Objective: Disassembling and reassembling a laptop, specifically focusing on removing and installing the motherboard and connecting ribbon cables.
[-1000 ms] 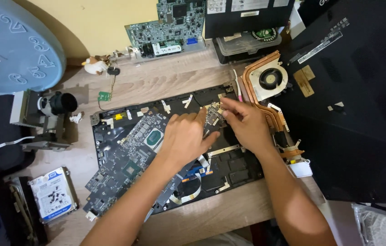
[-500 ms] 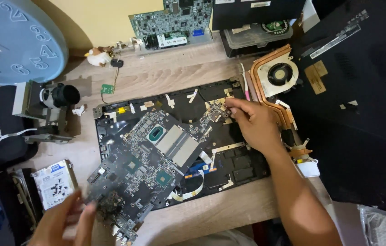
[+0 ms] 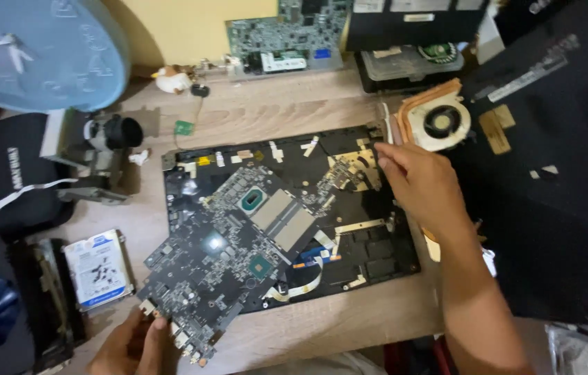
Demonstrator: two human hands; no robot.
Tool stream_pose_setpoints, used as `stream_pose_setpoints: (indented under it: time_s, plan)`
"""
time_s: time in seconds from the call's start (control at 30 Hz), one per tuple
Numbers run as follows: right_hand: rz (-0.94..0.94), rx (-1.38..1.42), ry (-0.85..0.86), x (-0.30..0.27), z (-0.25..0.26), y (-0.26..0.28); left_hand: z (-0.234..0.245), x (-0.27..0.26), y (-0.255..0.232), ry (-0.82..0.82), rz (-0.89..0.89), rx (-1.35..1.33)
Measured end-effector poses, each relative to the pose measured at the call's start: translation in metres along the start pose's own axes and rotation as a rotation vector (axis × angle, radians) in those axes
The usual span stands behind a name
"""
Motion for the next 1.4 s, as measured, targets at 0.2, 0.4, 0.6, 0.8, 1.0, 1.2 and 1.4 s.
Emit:
stream_pose_setpoints:
  time_s: [0.2,0.4,0.6,0.8,1.0,1.2,1.4]
  plan:
    - [0.239,-0.027,-0.07,-0.013,-0.032,0.015,0.003,0.004,-0.012,0.27,0.181,0.221]
    - [0.228,0.052,-0.051,-0.012,-0.033,0.018,0.0,0.002,-0.017,0.295,0.111,0.204]
    - [0.011,0.085,0.001,-0.009,-0.032,0.008,-0.002,0.006,-0.013,0.258,0.107,0.077]
    - [-0.192,0.165,0.053,-0.008,-0.031,0.002,-0.008,0.014,0.007,0.175,0.015,-0.573]
    - [-0.308,0.291,0.054,-0.007,-0.031,-0.009,0.021,0.016,-0.02,-0.008,-0.187,-0.713]
    - [-0.312,0.387,-0.017,-0.008,-0.02,-0.014,0.065,0.003,-0.106,-0.001,-0.465,-0.656]
    - [-0.461,0.358,-0.055,-0.016,-0.011,-0.024,0.084,-0.006,-0.162,-0.018,-0.785,-0.581]
Point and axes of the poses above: each hand's wrist, its own x-axis towards the middle knuckle, its own z-axis out of the back of the hand, y = z × x, the point moved 9 cm from there along x, towards the middle knuckle, and after that the axes turned 6 degrees about -y, right-handed, at the moved point
